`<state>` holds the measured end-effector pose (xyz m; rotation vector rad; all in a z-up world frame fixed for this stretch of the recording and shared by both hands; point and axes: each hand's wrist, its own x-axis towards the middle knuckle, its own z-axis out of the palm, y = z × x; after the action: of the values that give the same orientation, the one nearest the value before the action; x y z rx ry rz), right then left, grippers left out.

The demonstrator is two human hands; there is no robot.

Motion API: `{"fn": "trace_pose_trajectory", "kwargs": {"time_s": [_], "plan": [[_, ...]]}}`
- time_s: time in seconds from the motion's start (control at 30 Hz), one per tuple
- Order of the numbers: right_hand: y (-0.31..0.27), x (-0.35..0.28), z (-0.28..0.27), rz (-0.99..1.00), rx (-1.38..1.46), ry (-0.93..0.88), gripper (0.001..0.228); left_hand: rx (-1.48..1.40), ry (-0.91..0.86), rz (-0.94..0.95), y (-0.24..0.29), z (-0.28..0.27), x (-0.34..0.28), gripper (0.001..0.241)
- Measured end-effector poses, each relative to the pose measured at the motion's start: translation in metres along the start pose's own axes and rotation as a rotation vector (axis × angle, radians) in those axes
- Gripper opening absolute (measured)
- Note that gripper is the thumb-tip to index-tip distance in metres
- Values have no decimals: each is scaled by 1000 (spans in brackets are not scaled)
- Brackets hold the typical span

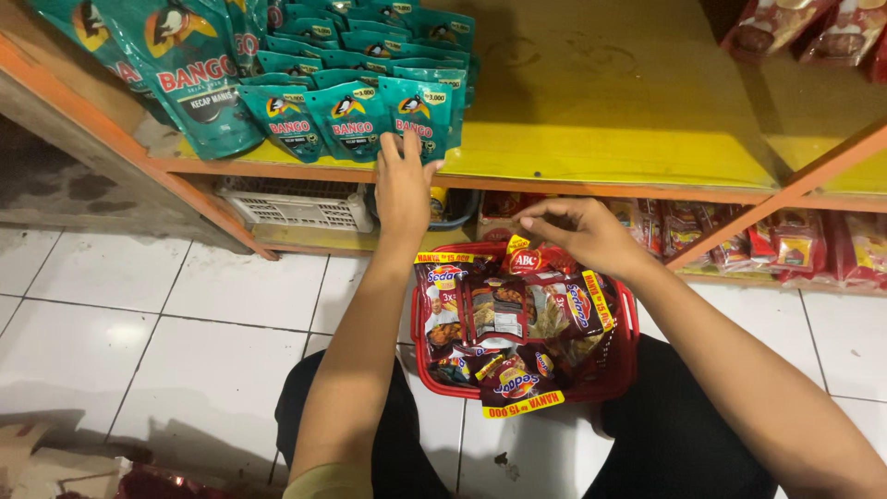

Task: The person takes various packets of food from a red plastic basket and arranges them onto shelves in a grocery store aisle by hand.

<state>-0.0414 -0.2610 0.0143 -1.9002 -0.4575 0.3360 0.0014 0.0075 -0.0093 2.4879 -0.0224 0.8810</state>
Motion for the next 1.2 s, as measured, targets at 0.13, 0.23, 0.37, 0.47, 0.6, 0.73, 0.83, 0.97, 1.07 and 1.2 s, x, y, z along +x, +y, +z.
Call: {"fn": "trace_pose_trajectory", "kwargs": {"time_s": [0.13, 0.23, 0.37, 0.47, 0.6, 0.73, 0.83, 0.97, 1.07, 1.2], "plan": [[-1, -1, 0, 28, -75, 7, 29, 16, 25, 49, -8, 3, -3, 31], [0, 1, -1, 32, -24, 5, 28, 38, 14, 74, -13, 3, -5, 28], [5, 0, -6, 49, -50, 23, 28, 20, 24, 97, -11, -2, -15, 22], [12, -8, -13, 59, -136, 70, 28, 35, 27, 146, -2, -6, -32, 25], [22, -12, -23, 73, -117, 64, 26, 42, -132, 226, 19, -8, -70, 25], [25, -25, -32, 11, -224, 41, 26, -85, -379, 316, 38, -10, -130, 36], [28, -40, -39, 172, -306, 38, 29, -70, -548, 370, 38, 9, -157, 54], [40, -57, -43, 34, -491, -50, 32, -15, -651, 350, 34, 49, -196, 69], [47, -69, -52, 83, -516, -141, 36, 210, -658, 499, 36, 81, -228, 78], [52, -85, -63, 134, -507, -147, 42, 605, -532, 757, 33, 111, -257, 55]]}}
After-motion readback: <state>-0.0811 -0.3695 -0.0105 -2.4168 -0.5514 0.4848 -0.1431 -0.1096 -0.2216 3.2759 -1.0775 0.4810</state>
